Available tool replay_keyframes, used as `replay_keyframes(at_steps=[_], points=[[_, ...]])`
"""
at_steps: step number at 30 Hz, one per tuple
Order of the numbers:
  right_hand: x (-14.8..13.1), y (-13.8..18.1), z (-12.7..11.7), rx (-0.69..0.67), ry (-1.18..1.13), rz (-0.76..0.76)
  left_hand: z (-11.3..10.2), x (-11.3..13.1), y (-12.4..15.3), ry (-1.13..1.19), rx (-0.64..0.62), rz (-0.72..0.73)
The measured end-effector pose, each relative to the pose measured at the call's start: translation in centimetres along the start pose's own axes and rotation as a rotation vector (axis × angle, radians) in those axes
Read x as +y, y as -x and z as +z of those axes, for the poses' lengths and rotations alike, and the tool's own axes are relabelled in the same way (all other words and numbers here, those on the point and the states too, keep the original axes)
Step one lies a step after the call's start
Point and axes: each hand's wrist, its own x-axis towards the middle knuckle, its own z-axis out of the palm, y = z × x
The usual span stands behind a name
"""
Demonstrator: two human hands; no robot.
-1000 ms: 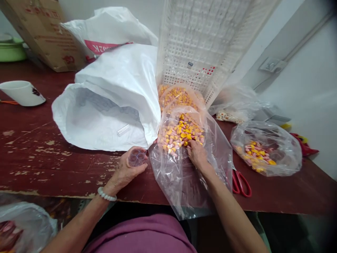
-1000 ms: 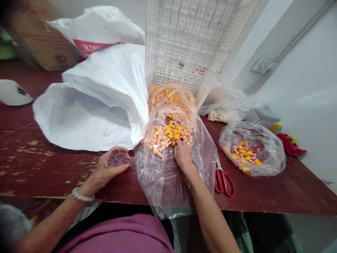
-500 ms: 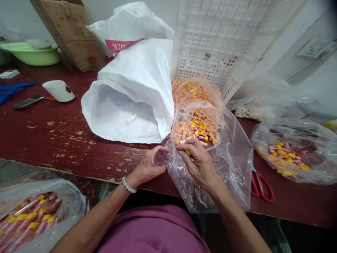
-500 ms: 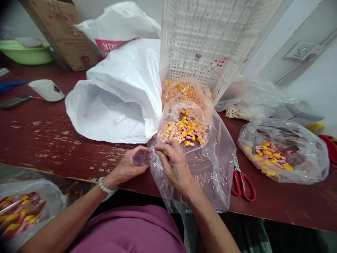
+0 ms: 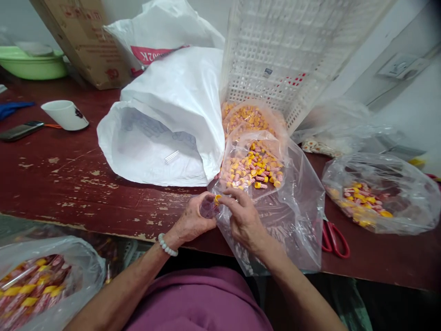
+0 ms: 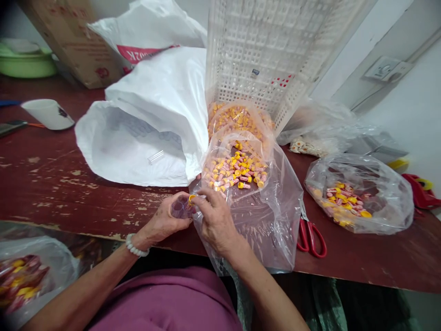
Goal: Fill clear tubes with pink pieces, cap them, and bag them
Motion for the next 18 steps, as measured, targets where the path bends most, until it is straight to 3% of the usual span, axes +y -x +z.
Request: replay_keyframes(at_steps=[5,9,13,15,18], points=[[1.9,0.9,0.7,0.016,-0.008,0.034,0.4,-0.2,-0.3,0.08,0.02,-0.096],[7.8,0.3,-1.1,0.174,0.178,0.262,0.3,-0.3,-0.5,0.263,-0.001,-0.301],[13.5,0.1,-2.0,-0.071,0.438,0.396,0.1,-0.2,-0.5,0.465,-0.048,-0.334],[14.0,0.0,-2.1,-0.053,0.397,0.456,0.1,-0.2,-0.6,0.519,-0.074,-0.331],[11.0,-0.5,-2.3,0.163,0.072,0.563,0.3,-0.2,-0.7,0.507,-0.089,-0.314]])
